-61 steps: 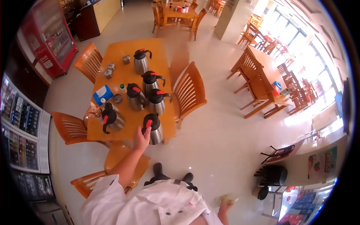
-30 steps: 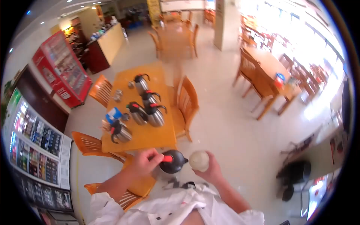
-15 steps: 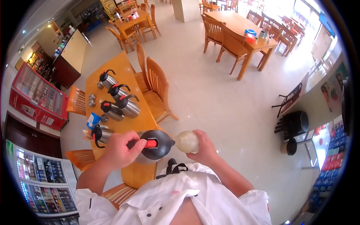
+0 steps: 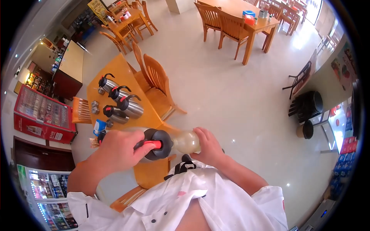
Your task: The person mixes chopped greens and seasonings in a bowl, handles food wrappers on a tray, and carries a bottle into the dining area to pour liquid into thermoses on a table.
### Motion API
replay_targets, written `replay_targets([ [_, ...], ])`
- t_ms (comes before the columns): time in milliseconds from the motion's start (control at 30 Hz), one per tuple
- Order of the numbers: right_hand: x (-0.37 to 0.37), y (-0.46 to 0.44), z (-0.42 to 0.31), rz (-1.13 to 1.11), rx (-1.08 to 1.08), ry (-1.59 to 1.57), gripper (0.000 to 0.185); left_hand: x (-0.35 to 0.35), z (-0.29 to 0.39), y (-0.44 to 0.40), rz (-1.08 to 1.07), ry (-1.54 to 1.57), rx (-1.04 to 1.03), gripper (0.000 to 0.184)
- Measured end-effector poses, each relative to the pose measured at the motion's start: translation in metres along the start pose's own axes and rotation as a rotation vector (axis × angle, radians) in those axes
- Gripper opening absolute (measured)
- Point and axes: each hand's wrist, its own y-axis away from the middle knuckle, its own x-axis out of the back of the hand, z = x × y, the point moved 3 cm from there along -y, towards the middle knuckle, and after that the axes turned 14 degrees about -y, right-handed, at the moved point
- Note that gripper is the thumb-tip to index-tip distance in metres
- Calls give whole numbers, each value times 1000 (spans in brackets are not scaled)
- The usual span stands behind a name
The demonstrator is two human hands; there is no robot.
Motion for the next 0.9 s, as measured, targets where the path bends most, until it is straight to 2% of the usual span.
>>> replay_targets([
  [300,-13,8,-7,8,3,-88,94,23,17,-8,-94,-185,-151,38],
  [500,-22,14,-5,42,33,-148,92,27,25,-10,-164,-266,-166,38],
  [800,-25,12,-4,13,-25,-237,93,28,30,-10,-119,-356,-247,38],
  [900,-27,14,-5,18,-4,-222,93,34,30,-9,-179,-395,-260,40],
])
